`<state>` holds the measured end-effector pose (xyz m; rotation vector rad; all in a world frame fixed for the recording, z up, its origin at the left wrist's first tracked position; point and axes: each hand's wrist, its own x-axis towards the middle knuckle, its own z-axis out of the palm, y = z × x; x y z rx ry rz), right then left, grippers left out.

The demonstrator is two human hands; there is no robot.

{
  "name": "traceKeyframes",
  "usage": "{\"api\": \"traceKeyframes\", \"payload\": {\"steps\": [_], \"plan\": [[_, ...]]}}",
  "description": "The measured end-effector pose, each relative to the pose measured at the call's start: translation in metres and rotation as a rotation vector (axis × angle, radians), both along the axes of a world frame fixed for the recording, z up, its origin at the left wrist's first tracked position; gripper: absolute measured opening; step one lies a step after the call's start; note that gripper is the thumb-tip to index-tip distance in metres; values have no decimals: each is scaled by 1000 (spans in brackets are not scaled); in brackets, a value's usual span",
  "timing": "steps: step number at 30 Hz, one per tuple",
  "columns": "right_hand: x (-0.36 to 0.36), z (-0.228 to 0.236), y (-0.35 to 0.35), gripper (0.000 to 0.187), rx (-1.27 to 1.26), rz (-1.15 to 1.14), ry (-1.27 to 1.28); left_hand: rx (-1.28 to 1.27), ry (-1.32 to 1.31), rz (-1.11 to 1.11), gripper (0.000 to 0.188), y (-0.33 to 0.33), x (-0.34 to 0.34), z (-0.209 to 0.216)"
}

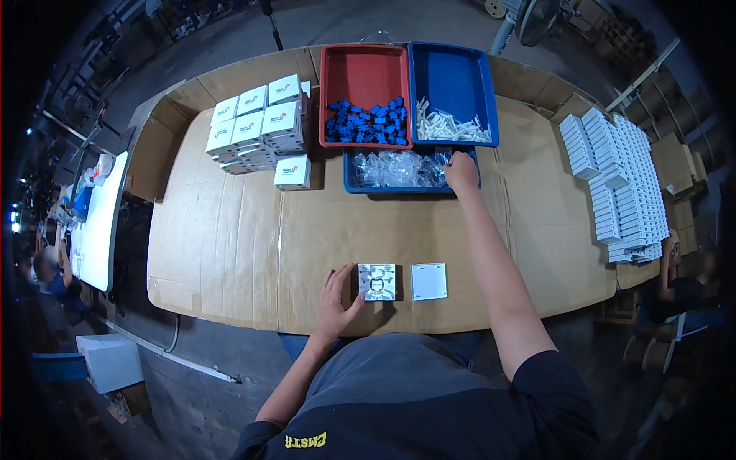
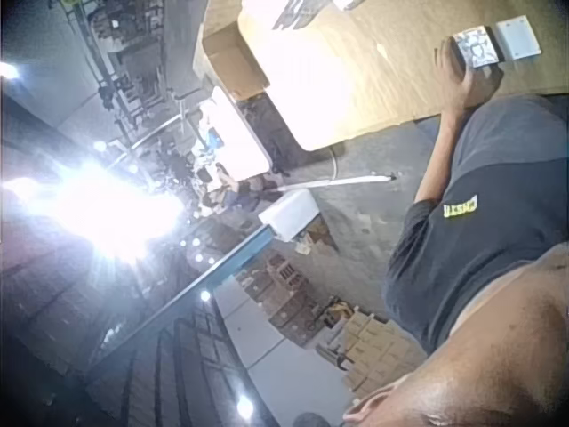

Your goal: Assembling electrical wall switch components and packaging them into white boxes.

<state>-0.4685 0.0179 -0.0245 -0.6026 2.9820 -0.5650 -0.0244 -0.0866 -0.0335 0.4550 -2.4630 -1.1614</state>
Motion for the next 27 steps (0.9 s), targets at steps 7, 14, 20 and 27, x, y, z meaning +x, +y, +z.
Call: {"api": "traceKeyframes", "payload": {"steps": [7,14,20,27], "plan": [[22,31,31,21,-244,40,-5,254,57,62,55,-1,4,-2],[89,51,70,22,-928,212,-360,499,181,286,32,-1,-28,25],[182,97,79,22,-919,313,-567,634,120,57,34,19,-99,96],[204,93,87,23,-810,409,-674,1014,86,83,32,26,-121,85]]}}
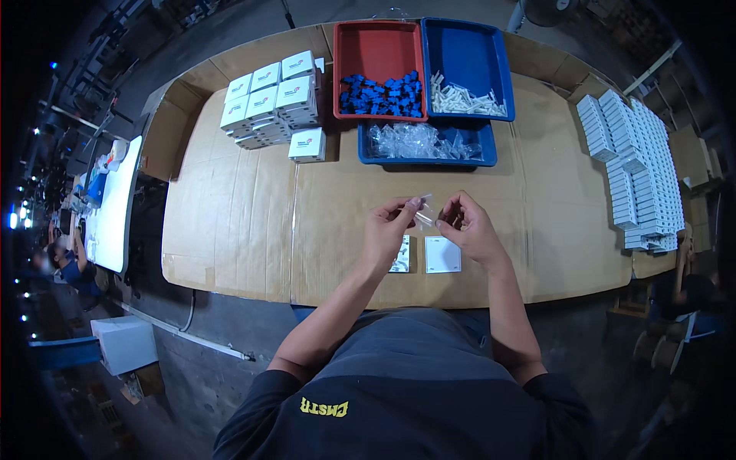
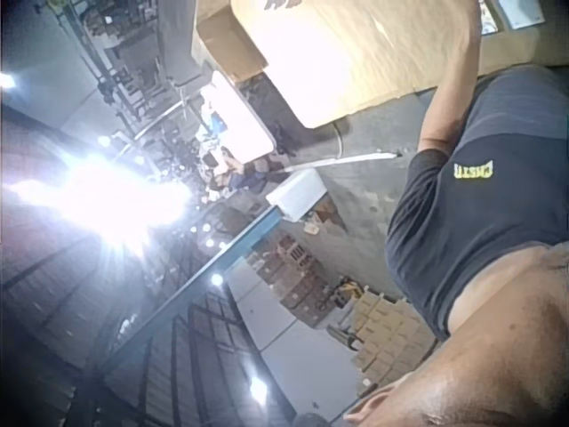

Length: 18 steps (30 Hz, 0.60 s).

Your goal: Assembling electrical wall switch components and packaging them into white boxes.

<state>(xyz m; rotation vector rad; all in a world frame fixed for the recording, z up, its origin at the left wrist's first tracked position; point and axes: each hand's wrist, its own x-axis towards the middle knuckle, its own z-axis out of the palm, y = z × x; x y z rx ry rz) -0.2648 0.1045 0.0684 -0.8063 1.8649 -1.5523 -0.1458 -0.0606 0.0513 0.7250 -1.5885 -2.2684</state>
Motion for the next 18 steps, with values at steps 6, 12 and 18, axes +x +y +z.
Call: {"api": "traceKeyframes", "payload": {"steps": [6,12,18], "plan": [[-3,-5,0,23,21,-50,-210,416,91,166,29,2,9,6],[21,-13,-28,12,-132,-5,-377,431,80,157,29,4,14,-3],[4,-18,-19,9,-50,2,-334,246,-15,50,26,-9,25,-4]]}}
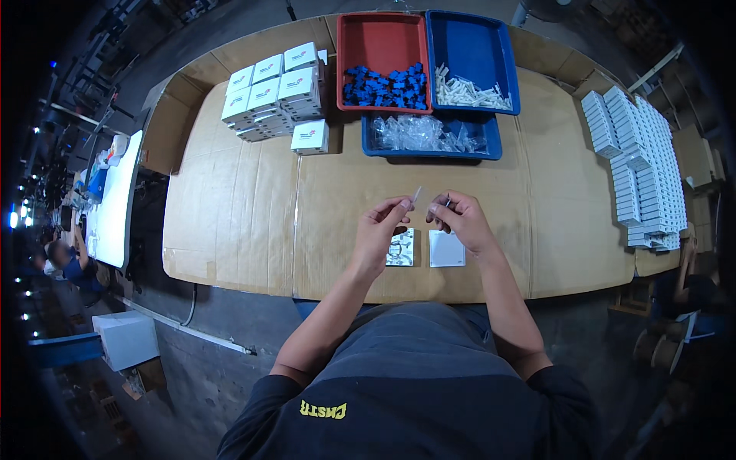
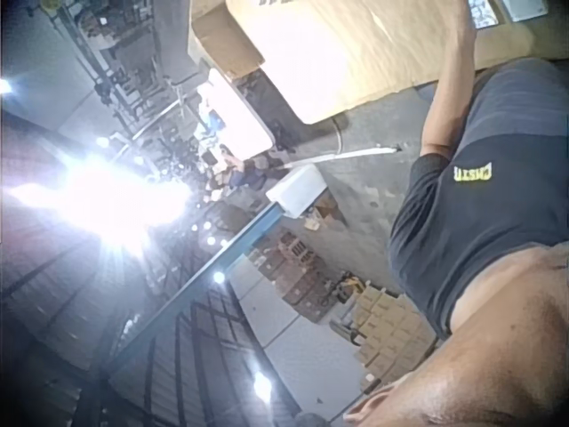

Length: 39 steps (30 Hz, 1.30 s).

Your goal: Assembling electrical wall switch components and packaging them into white boxes.

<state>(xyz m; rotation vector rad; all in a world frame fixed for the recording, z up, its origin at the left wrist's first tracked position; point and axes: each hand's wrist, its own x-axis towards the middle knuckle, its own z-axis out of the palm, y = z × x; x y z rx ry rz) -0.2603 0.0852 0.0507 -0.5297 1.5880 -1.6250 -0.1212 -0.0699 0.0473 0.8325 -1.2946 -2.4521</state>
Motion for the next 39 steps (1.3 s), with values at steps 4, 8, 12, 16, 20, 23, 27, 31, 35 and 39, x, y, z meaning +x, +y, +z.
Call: {"api": "traceKeyframes", "payload": {"steps": [4,8,12,16,20,23,27,31,35,39], "plan": [[-6,7,6,8,84,45,47,-101,-23,-71,25,3,1,-8],[7,9,-3,5,-21,-193,245,-107,-24,-31,15,7,1,-4],[21,34,-2,8,58,-292,669,-163,-1,14,12,7,-1,-1],[39,28,-15,13,-23,-183,537,-308,19,34,13,11,-1,1],[42,23,-16,18,8,-163,343,-351,23,42,13,16,0,3],[40,19,-15,21,47,-129,216,-370,45,58,13,15,1,-2],[40,22,-18,23,-34,-140,114,-515,48,41,13,12,2,-3],[38,11,-19,24,-92,-147,101,-941,105,41,15,9,3,3],[38,11,-19,23,-78,-160,103,-913,100,38,13,7,2,7],[40,12,-20,21,-70,-222,21,-891,94,89,10,12,5,15]]}}
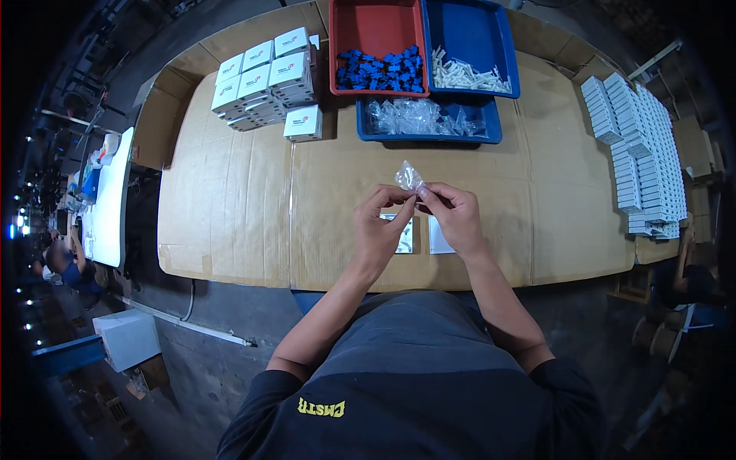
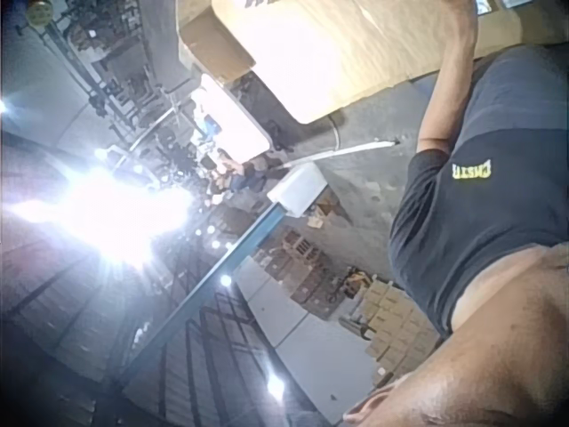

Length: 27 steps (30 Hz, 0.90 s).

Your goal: Assembling electrical wall switch components and packaging them into white boxes.

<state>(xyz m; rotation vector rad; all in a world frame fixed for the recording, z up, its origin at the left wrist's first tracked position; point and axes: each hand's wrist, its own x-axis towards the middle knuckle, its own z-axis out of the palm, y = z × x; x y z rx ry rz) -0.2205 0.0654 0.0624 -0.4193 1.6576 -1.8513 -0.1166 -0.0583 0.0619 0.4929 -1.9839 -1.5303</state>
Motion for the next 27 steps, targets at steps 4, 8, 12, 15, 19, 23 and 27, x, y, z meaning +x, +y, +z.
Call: {"api": "traceKeyframes", "payload": {"steps": [4,8,12,15,19,23,27], "plan": [[4,-3,-2,19,47,-61,151,-64,62,103,8,6,0,-3],[13,10,-10,19,107,-181,628,-50,62,115,8,18,-1,-15],[12,6,-10,21,61,-224,713,349,21,-15,5,20,-2,-25],[9,10,-7,16,93,-192,694,569,3,-48,17,9,0,-23],[6,13,-1,17,28,-56,597,694,-24,-43,26,-2,-3,-10],[6,4,-2,21,-122,20,240,835,59,-29,27,-5,1,-18],[3,0,-2,21,-152,14,-7,806,32,-12,25,-5,4,-23]]}}
